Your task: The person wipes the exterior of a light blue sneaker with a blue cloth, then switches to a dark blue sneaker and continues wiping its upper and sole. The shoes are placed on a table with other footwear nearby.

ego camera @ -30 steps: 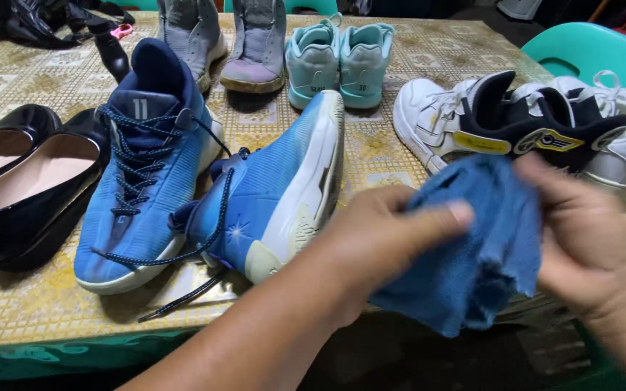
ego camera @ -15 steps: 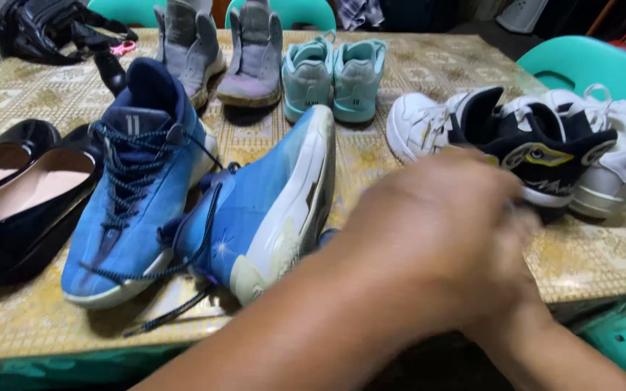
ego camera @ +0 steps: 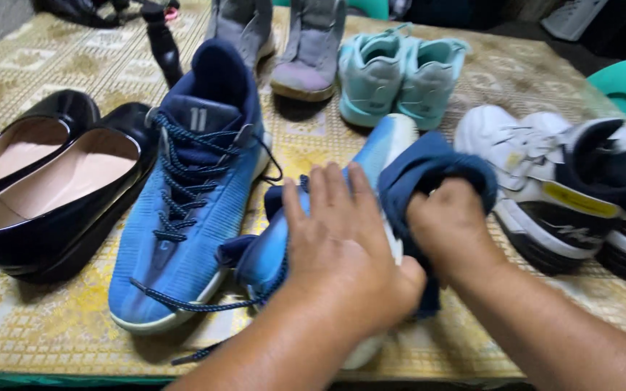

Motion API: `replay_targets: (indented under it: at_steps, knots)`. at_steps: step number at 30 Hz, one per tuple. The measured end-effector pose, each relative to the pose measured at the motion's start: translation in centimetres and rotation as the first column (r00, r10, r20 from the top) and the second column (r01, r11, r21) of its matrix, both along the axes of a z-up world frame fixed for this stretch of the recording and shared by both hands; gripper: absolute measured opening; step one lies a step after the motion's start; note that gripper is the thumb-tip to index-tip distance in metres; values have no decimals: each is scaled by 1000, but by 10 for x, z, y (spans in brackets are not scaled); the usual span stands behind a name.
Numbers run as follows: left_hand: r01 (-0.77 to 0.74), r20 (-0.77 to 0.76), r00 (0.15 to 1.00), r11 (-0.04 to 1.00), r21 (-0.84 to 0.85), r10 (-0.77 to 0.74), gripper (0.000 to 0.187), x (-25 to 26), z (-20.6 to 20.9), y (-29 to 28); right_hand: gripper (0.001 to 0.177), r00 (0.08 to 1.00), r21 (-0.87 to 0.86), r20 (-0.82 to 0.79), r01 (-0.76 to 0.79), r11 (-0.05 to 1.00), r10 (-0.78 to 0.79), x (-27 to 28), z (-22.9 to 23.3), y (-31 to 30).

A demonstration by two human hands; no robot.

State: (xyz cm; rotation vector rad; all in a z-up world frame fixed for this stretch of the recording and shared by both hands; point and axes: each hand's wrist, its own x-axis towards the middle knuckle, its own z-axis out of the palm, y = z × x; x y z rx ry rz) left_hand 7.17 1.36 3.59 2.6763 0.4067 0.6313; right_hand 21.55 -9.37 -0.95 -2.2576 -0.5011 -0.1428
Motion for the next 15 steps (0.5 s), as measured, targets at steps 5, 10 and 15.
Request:
replay_targets:
  at_steps: [5,10,15]
  knots:
    - [3,21,1000,1000,-3,-3,111,-3,-4,-2,32,983,109,-186,25,994,-4,44,23,37]
    - [-31,39,999,999,-26,32,108,-1,-6,-1,20,896,337,-427,30,941,124,71,52,74]
    - [-1,90,996,994,-111,11,112,1,-9,1,26,961,144,-275,76,987,-33,46,35,54]
